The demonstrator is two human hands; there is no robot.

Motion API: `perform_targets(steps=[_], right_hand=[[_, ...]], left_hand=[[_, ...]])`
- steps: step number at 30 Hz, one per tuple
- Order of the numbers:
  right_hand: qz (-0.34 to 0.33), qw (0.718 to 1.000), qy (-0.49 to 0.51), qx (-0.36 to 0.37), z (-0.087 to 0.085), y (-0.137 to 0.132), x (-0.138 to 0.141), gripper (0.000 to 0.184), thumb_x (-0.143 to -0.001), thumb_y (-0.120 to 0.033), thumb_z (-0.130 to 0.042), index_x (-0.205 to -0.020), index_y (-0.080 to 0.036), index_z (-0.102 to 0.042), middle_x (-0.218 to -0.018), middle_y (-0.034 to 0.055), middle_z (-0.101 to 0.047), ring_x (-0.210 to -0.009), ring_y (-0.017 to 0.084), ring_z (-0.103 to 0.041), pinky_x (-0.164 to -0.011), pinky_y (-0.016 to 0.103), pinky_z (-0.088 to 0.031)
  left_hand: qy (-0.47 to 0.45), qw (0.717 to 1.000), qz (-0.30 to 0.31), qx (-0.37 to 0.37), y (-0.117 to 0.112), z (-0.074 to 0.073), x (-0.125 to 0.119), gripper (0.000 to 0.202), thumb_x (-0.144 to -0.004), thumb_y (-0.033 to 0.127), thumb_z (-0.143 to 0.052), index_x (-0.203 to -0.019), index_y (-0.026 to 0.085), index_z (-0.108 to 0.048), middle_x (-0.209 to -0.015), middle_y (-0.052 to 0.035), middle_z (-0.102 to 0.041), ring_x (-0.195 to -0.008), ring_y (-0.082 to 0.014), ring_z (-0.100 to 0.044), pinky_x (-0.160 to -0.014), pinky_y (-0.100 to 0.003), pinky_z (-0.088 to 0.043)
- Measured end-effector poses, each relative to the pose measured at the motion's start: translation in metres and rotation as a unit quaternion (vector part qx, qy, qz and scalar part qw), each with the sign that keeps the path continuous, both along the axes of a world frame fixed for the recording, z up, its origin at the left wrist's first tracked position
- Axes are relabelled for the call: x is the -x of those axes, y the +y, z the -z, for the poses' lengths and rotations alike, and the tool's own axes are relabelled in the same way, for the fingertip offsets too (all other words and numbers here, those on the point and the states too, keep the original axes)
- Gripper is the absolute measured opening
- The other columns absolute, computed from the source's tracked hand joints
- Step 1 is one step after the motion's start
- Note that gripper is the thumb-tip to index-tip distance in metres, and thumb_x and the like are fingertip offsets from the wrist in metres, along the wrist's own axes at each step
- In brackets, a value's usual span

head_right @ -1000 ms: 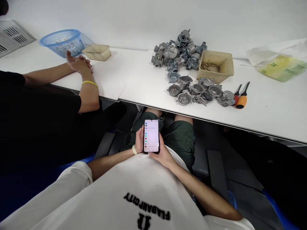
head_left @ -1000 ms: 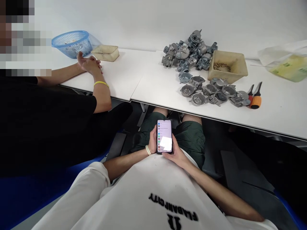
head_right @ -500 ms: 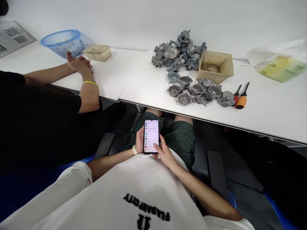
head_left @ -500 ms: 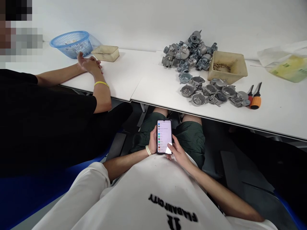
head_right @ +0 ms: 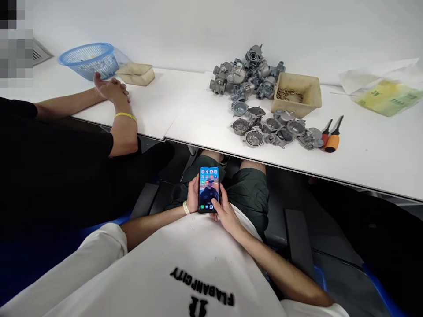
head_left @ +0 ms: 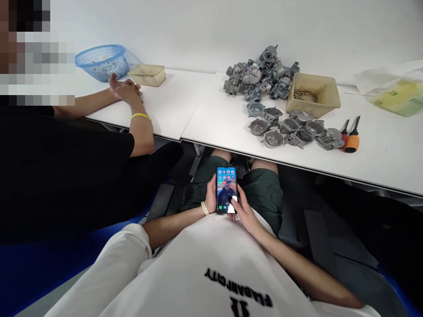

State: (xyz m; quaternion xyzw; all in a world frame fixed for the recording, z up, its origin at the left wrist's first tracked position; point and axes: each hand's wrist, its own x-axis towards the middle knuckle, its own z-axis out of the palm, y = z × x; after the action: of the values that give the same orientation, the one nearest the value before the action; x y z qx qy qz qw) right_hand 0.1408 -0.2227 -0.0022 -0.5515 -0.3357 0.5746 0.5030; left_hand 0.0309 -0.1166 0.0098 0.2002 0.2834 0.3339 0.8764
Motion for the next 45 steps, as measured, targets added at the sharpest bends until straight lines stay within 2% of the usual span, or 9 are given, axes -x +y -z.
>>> perform_targets(steps=[2, 4, 9, 12, 16, 20, 31, 35, 45], right_hand=[[0.006, 1.000, -0.007, -0.006, 0.003, 0.000, 0.000, 0.076, -0.097, -0.052, -0.051, -0.157, -0.035, -0.007, -0.112, 0.0059, -0.062, -0.063, 0.015, -0.063, -0.050, 0.029, -0.049], [0.005, 1.000, -0.005, -0.016, 0.003, 0.000, 0.000, 0.073, -0.097, -0.051, -0.051, -0.156, -0.035, -0.012, -0.118, 0.0069, -0.059, -0.065, 0.015, -0.065, -0.049, 0.029, -0.049], [0.002, 0.999, 0.010, -0.034, -0.002, 0.004, -0.004, 0.066, -0.097, -0.050, -0.052, -0.154, -0.030, -0.023, -0.099, 0.0026, -0.060, -0.067, 0.016, -0.065, -0.052, 0.028, -0.048], [-0.010, 0.999, 0.029, -0.028, -0.003, 0.007, -0.007, 0.066, -0.096, -0.052, -0.054, -0.152, -0.030, -0.027, -0.097, 0.0018, -0.058, -0.069, 0.018, -0.067, -0.052, 0.029, -0.047], [-0.020, 0.998, 0.061, -0.020, -0.004, 0.009, -0.009, 0.068, -0.094, -0.057, -0.053, -0.151, -0.032, -0.026, -0.103, 0.0038, -0.061, -0.071, 0.019, -0.069, -0.053, 0.030, -0.047], [-0.020, 0.998, 0.056, -0.018, -0.009, 0.007, -0.007, 0.072, -0.094, -0.056, -0.053, -0.153, -0.032, -0.020, -0.114, 0.0072, -0.061, -0.071, 0.018, -0.067, -0.053, 0.030, -0.045], [-0.032, 0.998, 0.039, -0.028, -0.013, 0.004, -0.007, 0.066, -0.097, -0.052, -0.049, -0.153, -0.034, -0.018, -0.104, 0.0047, -0.055, -0.072, 0.017, -0.060, -0.057, 0.030, -0.043], [-0.033, 0.998, 0.043, -0.028, -0.010, 0.004, -0.006, 0.067, -0.097, -0.052, -0.050, -0.153, -0.034, -0.017, -0.110, 0.0062, -0.055, -0.074, 0.018, -0.061, -0.056, 0.030, -0.043], [-0.027, 0.999, 0.041, -0.021, -0.013, 0.004, -0.005, 0.068, -0.096, -0.052, -0.051, -0.154, -0.035, -0.019, -0.103, 0.0044, -0.056, -0.073, 0.018, -0.061, -0.056, 0.030, -0.043]], left_hand=[[-0.016, 0.998, 0.059, 0.023, 0.001, 0.001, 0.002, 0.056, -0.084, 0.070, -0.047, -0.105, 0.022, -0.066, -0.095, -0.0052, -0.073, -0.063, -0.0226, -0.067, -0.053, -0.036, -0.056], [-0.026, 0.992, 0.113, 0.043, 0.002, 0.002, 0.004, 0.064, -0.082, 0.075, -0.042, -0.110, 0.023, -0.065, -0.096, -0.0070, -0.073, -0.058, -0.0248, -0.066, -0.045, -0.037, -0.053], [-0.015, 0.995, 0.081, 0.064, 0.005, -0.001, 0.003, 0.063, -0.083, 0.072, -0.044, -0.112, 0.020, -0.064, -0.092, -0.0083, -0.073, -0.066, -0.0249, -0.069, -0.051, -0.035, -0.055], [0.000, 0.996, 0.075, 0.051, 0.004, -0.005, 0.003, 0.063, -0.082, 0.073, -0.043, -0.106, 0.019, -0.064, -0.087, -0.0082, -0.072, -0.059, -0.0238, -0.067, -0.044, -0.032, -0.051], [0.017, 0.992, 0.123, 0.035, 0.005, -0.007, 0.005, 0.075, -0.076, 0.083, -0.036, -0.100, 0.017, -0.064, -0.079, -0.0113, -0.071, -0.049, -0.0272, -0.064, -0.035, -0.034, -0.046], [-0.003, 0.983, 0.177, 0.042, 0.008, -0.003, 0.007, 0.084, -0.074, 0.087, -0.033, -0.107, 0.017, -0.065, -0.079, -0.0127, -0.071, -0.052, -0.0296, -0.066, -0.036, -0.036, -0.047], [0.005, 0.996, 0.076, 0.044, 0.008, 0.007, 0.007, 0.068, -0.085, 0.072, -0.039, -0.124, 0.021, -0.062, -0.095, -0.0099, -0.073, -0.072, -0.0277, -0.068, -0.040, -0.030, -0.047], [0.015, 0.995, 0.087, 0.044, 0.008, 0.005, 0.007, 0.071, -0.085, 0.074, -0.037, -0.128, 0.022, -0.060, -0.099, -0.0103, -0.073, -0.073, -0.0293, -0.069, -0.037, -0.030, -0.046], [0.020, 0.997, 0.055, 0.045, 0.007, 0.009, 0.006, 0.063, -0.087, 0.070, -0.041, -0.123, 0.023, -0.063, -0.097, -0.0084, -0.074, -0.078, -0.0287, -0.070, -0.052, -0.033, -0.053]])
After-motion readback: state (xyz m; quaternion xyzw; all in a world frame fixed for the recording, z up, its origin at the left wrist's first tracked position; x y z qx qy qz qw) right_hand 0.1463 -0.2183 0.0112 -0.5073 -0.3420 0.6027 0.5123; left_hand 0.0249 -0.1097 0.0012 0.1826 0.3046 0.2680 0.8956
